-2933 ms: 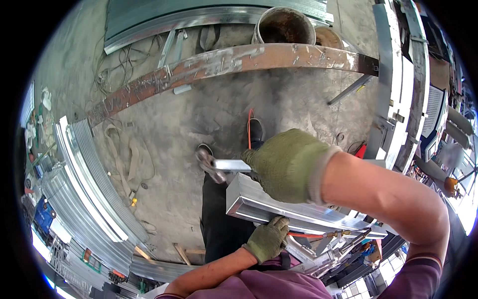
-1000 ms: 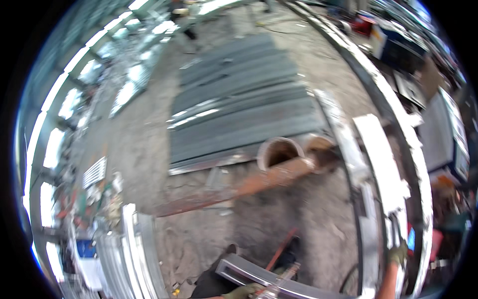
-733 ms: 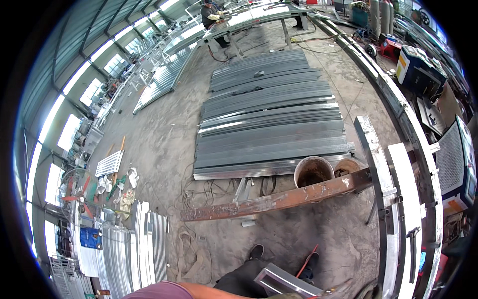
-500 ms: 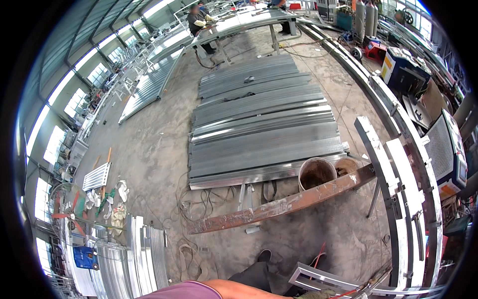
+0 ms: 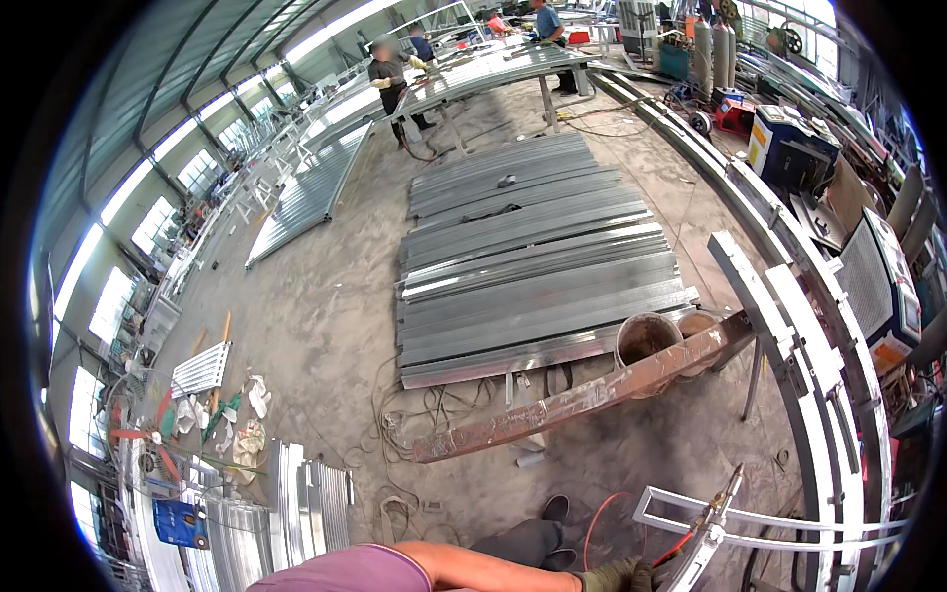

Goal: The person assembles and welds metal frame components in a workshop. They position metal bars on a workbench, use a hammer to align joints, and weld the pieces together with a handheld welding torch. The person repeatedly repositions the frame to weld different seams.

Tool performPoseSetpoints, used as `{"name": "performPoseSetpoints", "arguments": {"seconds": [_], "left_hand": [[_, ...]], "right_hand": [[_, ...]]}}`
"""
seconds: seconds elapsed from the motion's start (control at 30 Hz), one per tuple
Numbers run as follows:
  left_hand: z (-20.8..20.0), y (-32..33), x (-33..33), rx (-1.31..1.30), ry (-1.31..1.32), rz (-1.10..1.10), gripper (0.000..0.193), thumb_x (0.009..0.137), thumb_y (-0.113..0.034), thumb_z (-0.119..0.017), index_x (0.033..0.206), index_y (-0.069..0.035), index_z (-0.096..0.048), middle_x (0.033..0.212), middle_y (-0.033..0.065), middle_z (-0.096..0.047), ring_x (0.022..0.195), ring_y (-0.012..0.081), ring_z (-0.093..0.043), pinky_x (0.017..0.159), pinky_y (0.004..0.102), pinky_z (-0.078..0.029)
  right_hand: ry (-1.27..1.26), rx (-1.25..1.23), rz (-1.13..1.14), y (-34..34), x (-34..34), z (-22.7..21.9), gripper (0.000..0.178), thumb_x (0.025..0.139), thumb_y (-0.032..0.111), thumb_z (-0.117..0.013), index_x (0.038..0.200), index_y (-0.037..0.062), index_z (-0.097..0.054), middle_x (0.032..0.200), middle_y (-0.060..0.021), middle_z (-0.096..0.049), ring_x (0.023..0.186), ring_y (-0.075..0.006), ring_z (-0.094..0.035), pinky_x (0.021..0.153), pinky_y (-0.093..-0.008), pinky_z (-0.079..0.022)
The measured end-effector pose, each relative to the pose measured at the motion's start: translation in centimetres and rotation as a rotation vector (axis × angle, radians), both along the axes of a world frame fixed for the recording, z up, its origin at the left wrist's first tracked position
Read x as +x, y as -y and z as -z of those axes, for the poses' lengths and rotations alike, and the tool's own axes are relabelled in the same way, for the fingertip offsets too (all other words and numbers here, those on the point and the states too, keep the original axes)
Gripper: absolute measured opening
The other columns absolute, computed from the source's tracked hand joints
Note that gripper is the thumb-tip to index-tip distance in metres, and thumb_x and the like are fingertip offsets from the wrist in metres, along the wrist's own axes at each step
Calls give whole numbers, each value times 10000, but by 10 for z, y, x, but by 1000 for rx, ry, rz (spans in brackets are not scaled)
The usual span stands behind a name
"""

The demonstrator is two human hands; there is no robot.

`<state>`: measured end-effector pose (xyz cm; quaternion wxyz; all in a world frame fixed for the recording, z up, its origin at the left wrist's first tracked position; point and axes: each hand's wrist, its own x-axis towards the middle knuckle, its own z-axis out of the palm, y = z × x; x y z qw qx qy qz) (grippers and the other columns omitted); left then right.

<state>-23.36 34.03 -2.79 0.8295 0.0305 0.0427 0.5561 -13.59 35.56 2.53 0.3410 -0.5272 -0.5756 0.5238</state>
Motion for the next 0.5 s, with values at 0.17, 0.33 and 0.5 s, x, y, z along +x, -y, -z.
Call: {"name": "performPoseSetpoints", "arguments": {"seconds": [0.17,0.33,0.5], "left_hand": [[18,51,5,302,-1137,-104,385,1088,-63,-518,1470,-85,-559,1371,-4,-664,1226,141,-629,1090,313,-502],[10,99,5,-291,-406,42,289,939,-222,-755,1187,-82,-703,1071,100,-696,1028,241,-674,1008,378,-536],[-25,150,-112,506,-2020,780,620,977,-485,-675,1370,-5,-653,1383,230,-690,1260,412,-662,1077,452,-532]], "right_hand": [[184,-73,36,38,6,-14,369,1023,186,-783,1344,25,-700,1099,-94,-734,896,-167,-654,759,-295,-571],[233,209,40,78,13,-11,394,987,130,-755,1344,-11,-667,1161,-132,-722,1072,-246,-682,932,-348,-547],[153,297,344,86,-6,-63,115,930,24,-782,945,30,-669,751,-24,-624,609,-148,-546,571,-348,-480]]}}
